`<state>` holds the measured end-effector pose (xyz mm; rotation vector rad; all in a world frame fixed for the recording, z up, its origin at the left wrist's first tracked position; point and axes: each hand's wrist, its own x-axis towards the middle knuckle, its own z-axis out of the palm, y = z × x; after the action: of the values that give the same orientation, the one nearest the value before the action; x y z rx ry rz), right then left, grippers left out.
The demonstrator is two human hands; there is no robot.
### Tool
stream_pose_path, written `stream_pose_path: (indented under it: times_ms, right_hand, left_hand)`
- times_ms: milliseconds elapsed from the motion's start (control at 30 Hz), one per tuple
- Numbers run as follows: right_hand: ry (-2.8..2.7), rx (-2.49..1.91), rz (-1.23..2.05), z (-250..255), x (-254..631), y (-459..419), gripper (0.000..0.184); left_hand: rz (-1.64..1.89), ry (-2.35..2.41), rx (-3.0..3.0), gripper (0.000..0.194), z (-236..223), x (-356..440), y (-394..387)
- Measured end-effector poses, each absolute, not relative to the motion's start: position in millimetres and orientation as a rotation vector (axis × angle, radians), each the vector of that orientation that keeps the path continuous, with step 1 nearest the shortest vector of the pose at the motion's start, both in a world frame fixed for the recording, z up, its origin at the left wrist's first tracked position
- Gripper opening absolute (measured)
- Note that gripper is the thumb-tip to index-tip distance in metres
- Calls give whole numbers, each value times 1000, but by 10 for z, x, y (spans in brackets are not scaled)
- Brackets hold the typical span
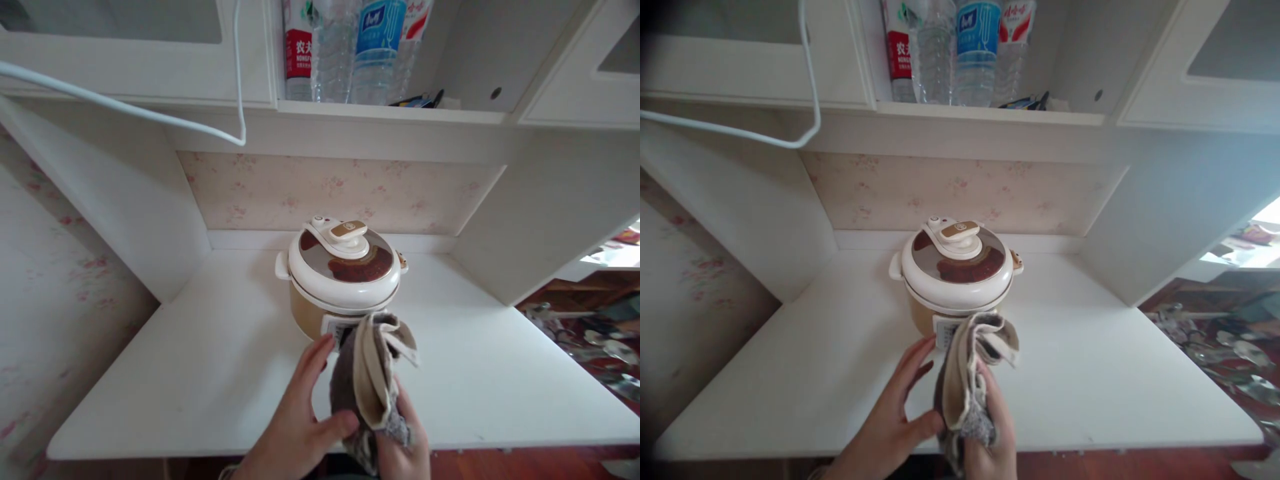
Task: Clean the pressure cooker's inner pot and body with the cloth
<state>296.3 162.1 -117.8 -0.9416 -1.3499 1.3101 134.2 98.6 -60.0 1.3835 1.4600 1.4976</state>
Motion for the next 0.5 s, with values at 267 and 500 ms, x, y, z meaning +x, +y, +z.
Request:
stream_pose_path:
  times_ms: [267,500]
  right_hand:
    - [-1063,-315,2484,-680,2492,1706,64]
    - [-1532,-412,2538,-980,2871,1903,47]
  left_hand:
    - [1757,1442,647,58,-962,1196,940]
    - [2078,1657,163,45,-1183,779,854]
